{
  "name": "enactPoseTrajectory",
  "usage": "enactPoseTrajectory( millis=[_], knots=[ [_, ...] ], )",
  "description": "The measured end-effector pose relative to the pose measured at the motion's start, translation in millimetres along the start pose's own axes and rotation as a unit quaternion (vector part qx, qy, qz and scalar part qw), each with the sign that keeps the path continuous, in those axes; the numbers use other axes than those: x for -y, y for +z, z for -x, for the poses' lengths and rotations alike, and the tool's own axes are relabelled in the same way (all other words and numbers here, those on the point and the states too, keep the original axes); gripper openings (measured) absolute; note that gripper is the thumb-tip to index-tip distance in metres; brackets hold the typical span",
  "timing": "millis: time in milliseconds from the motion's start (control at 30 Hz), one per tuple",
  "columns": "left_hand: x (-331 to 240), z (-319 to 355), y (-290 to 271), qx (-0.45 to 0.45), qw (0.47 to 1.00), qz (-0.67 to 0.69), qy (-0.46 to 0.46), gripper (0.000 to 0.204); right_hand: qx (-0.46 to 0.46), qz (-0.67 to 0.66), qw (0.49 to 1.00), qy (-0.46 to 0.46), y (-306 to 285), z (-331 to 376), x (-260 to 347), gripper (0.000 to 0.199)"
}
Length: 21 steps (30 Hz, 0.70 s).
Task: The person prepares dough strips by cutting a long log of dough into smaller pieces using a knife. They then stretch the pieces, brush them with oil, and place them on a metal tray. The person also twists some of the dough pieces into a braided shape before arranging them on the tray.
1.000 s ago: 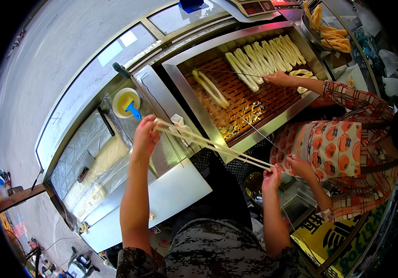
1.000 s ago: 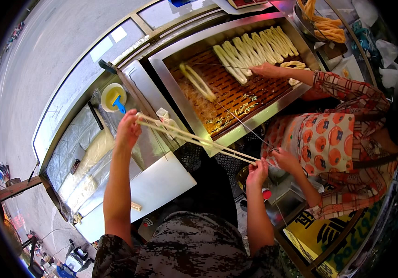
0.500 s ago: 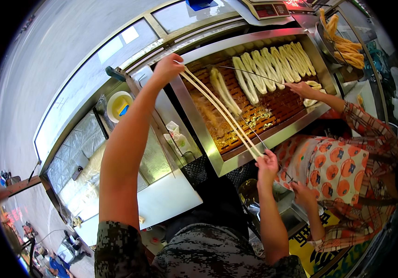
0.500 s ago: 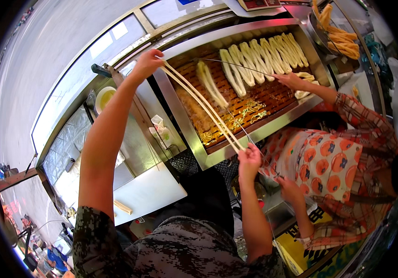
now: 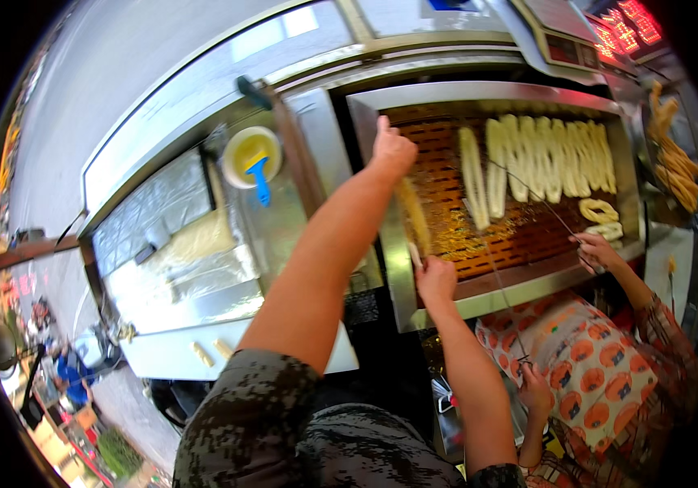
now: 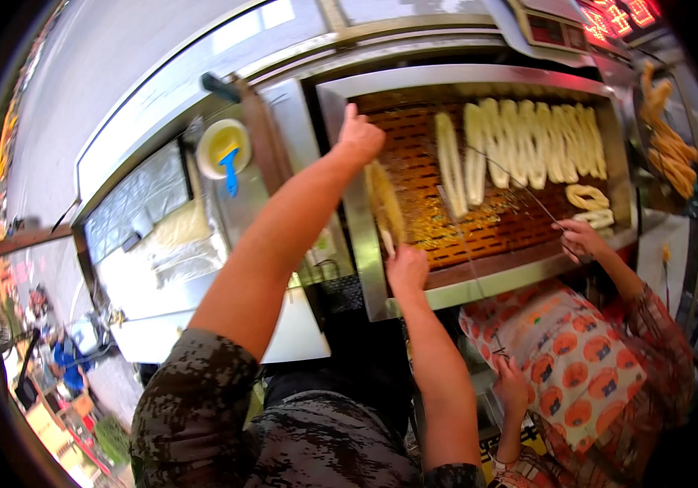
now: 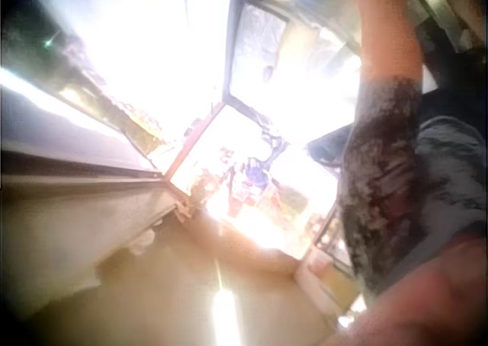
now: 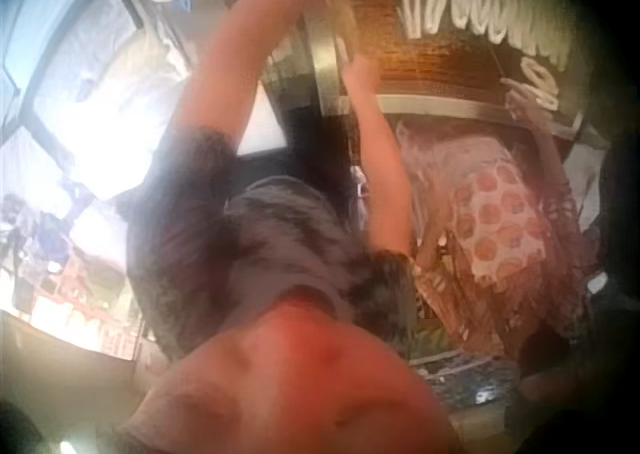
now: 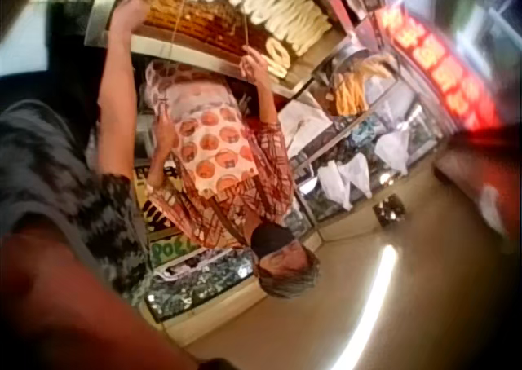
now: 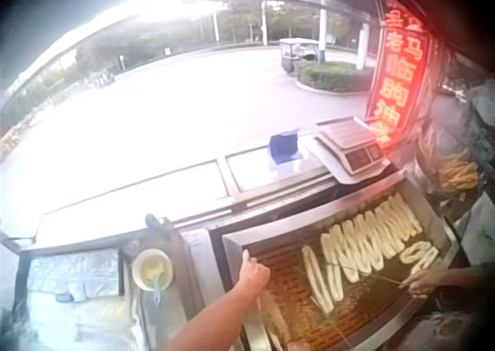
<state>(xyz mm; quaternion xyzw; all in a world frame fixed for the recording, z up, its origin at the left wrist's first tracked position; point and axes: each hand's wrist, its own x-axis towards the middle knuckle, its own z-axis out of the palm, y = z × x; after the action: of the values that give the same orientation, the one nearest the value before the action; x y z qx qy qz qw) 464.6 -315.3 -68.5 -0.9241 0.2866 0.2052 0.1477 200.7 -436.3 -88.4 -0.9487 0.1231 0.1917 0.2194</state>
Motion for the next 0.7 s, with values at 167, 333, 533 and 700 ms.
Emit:
enactPoseTrajectory(
  millis=[167, 333, 533, 700],
  knots=[
    [-21, 56, -9, -0.151, 0.984, 0.095, -0.004, 0.011, -0.085, -0.147, 0.985, -0.029, -14, 24, -12, 0.018],
    [-19, 265, 15, -0.235, 0.831, 0.504, 0.031, 0.023, -0.046, -0.322, 0.945, -0.013, -57, 126, 35, 0.013],
    [44, 529, 162, -0.208, 0.792, 0.448, -0.360, 0.039, 0.068, -0.319, 0.938, -0.116, -27, 200, 125, 0.013],
    [103, 618, 217, -0.106, 0.834, 0.440, -0.317, 0.027, 0.200, -0.243, 0.929, -0.195, 36, 221, 202, 0.021]
  ],
)
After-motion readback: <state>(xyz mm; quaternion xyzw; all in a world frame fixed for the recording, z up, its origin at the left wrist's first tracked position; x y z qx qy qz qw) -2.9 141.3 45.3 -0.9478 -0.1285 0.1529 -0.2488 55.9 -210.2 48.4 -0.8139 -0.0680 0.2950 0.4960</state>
